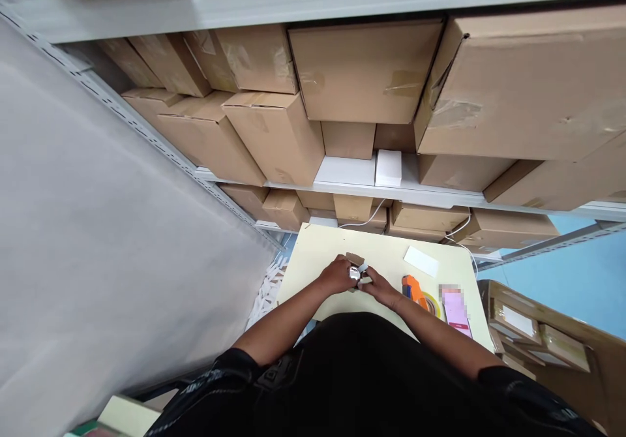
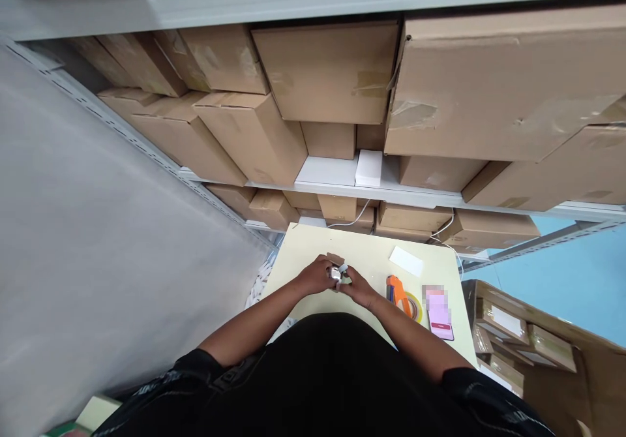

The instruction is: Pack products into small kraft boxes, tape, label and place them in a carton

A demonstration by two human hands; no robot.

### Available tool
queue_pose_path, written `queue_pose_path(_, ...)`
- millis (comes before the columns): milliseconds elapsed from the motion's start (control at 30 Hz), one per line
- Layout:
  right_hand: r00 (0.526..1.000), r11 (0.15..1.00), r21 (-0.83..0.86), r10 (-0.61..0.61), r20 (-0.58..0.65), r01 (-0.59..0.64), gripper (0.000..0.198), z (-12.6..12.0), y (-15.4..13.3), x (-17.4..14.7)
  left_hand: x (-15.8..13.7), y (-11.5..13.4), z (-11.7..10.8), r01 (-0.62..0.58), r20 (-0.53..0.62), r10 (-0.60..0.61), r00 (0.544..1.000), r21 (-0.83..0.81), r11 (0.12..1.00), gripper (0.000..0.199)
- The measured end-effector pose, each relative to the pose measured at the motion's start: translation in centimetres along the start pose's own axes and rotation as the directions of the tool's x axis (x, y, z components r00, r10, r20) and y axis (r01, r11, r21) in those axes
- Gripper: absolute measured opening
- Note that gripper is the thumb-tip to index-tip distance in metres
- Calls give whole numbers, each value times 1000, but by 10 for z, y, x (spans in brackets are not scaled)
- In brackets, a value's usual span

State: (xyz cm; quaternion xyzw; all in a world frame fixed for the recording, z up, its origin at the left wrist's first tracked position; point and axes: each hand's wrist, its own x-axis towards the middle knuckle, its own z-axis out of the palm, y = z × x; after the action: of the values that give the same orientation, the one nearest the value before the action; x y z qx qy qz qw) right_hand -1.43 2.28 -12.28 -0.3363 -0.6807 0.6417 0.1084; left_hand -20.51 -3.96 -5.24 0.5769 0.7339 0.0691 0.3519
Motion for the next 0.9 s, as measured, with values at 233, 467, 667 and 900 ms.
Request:
queue_pose_path(233, 987, 946, -324, -28, -157, -25, 71, 18, 12, 2, 2, 14, 2, 11, -49, -3, 999, 166, 986, 52)
queue_pose_path(467, 976, 919, -393, -101, -191, 18, 68, 19, 16, 11, -18, 19, -22, -186, -308, 217, 926, 128, 974, 47)
queue_pose_path(667, 977, 952, -302, -117, -180, 59, 85, 20, 2, 13, -52, 14, -91, -380, -428, 275, 861, -182, 907, 41)
queue_pose_path(900, 987, 975, -221, -8, -158, -27, 96, 7, -6, 0, -50, -16, -124, -555, -656, 103, 747, -531, 640, 42)
